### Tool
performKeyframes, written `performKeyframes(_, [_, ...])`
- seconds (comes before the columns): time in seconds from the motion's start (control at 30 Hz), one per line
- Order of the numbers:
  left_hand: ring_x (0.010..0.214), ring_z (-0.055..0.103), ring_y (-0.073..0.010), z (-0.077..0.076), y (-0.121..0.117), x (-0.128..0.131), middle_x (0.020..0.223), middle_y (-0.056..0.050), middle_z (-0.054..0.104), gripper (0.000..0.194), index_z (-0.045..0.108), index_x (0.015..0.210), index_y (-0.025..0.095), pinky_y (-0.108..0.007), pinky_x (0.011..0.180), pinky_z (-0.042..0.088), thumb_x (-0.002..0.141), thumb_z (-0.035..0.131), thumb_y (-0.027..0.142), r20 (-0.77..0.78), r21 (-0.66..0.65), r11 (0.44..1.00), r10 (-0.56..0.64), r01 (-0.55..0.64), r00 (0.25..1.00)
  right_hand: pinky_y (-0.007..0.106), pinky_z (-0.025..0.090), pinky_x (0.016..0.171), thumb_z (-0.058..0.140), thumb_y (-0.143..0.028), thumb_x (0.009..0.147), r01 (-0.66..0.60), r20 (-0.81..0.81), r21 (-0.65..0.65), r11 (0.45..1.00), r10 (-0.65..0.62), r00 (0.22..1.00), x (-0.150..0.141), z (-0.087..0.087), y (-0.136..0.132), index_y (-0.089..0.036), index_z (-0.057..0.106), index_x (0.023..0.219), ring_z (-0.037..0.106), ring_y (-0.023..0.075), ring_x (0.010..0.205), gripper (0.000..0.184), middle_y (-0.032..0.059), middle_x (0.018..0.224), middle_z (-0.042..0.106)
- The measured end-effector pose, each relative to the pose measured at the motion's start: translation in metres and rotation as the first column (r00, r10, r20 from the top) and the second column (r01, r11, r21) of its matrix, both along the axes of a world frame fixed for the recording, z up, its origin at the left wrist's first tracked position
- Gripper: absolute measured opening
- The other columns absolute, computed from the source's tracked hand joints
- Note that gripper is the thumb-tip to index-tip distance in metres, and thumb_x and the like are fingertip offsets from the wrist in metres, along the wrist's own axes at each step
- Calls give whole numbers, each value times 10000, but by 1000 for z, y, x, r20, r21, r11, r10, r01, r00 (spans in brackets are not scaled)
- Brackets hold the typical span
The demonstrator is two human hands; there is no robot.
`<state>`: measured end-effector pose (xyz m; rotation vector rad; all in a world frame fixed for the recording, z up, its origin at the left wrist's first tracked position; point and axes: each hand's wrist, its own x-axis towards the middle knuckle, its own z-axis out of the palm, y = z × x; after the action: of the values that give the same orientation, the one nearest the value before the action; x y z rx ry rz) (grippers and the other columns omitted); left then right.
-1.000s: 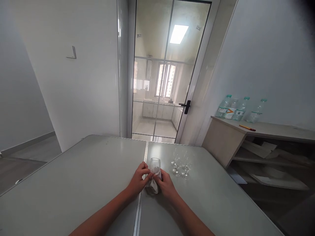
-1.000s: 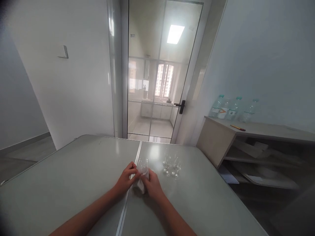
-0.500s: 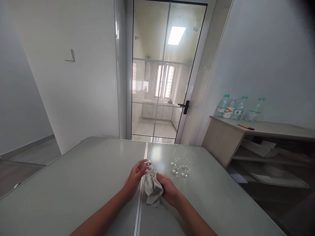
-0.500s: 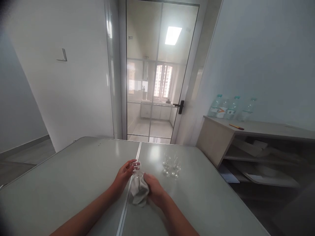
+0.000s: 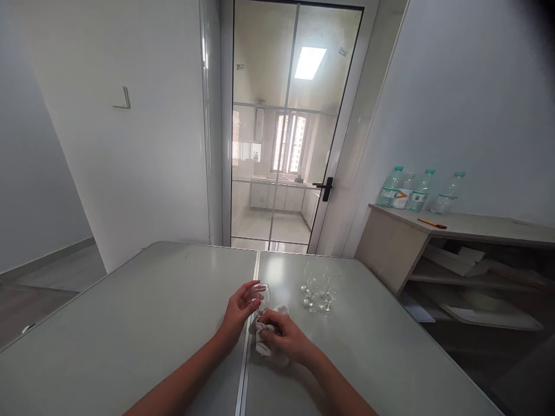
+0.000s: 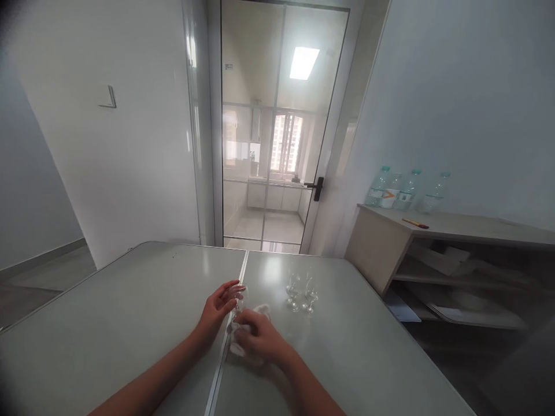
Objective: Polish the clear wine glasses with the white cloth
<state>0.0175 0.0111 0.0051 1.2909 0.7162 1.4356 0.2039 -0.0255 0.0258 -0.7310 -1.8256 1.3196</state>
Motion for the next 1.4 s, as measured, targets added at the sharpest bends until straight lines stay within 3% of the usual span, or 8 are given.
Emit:
performKeyframes(0.27, [1056, 676, -276, 1, 2, -1, 1292, -188, 669, 540, 621, 1257, 191, -413, 924, 528, 838, 751, 506, 231, 13, 996, -87, 86, 969, 226, 372, 583, 714, -508, 851, -72, -354, -425, 902, -92, 931, -5, -2, -2, -239, 549, 1039, 480, 124, 610, 367, -28, 776, 592])
performKeyframes(0.43, [1060, 691, -276, 2, 2, -5, 1258, -167, 693, 509, 597, 1248, 205, -419, 936, 539, 817, 803, 381, 40, 46, 999, 4, -6, 999, 288, 432, 711, 678, -379, 859, 167, -74, -94, 981, -174, 982, -2, -9, 7, -200, 674, 1088, 581, 187, 747, 291, 31, 866, 677])
performKeyframes(0.57, [1115, 686, -297, 0, 4, -4, 1300, -162, 674, 525, 581, 1241, 219, -418, 929, 552, 791, 829, 327, -13, 72, 994, 83, -82, 996, 298, 419, 718, 606, -234, 848, 382, 87, 289, 878, -422, 903, -5, -17, 11, -207, 683, 1095, 579, 189, 726, 261, 23, 803, 685])
performKeyframes(0.7, [1199, 649, -319, 2, -1, -2, 1347, -161, 653, 558, 594, 1280, 233, -458, 1001, 535, 783, 840, 305, 35, 94, 995, -32, 28, 999, 278, 442, 649, 680, -303, 825, 395, 6, 20, 918, -395, 919, -10, -20, 12, -214, 566, 1217, 577, 170, 655, 418, 7, 783, 691])
performKeyframes(0.87, [1236, 619, -354, 0, -6, 2, 1367, -178, 644, 626, 621, 1315, 227, -518, 1030, 527, 753, 863, 356, 112, 88, 978, -197, 187, 974, 257, 429, 668, 800, -441, 760, 57, -174, -311, 949, -116, 978, -4, -16, 11, -178, 651, 1029, 557, 151, 705, 405, 24, 849, 660])
performKeyframes(1.1, [1151, 673, -331, -2, 2, -3, 1333, -187, 659, 539, 616, 1293, 201, -496, 981, 557, 812, 818, 336, 145, 47, 997, -71, 65, 987, 242, 295, 585, 611, -498, 898, 178, 114, -46, 983, -172, 979, -3, -22, 16, -170, 546, 651, 366, 113, 611, 416, -37, 624, 437])
performKeyframes(1.23, [1187, 658, -323, -4, 7, -4, 1348, -162, 645, 531, 603, 1274, 221, -502, 1014, 542, 801, 832, 298, 170, 19, 1000, -25, 22, 985, 256, 335, 656, 619, -343, 882, 398, 132, 238, 886, -435, 891, -2, -21, 22, -172, 641, 747, 458, 143, 682, 219, -13, 691, 558])
performKeyframes(1.4, [1149, 670, -336, -7, 4, 1, 1321, -185, 650, 581, 602, 1279, 203, -528, 1001, 550, 784, 839, 396, 170, 15, 995, -97, 96, 981, 275, 411, 699, 565, -516, 930, 379, -57, -43, 924, -381, 923, 0, -20, 23, -170, 684, 860, 523, 182, 744, 373, 29, 781, 624])
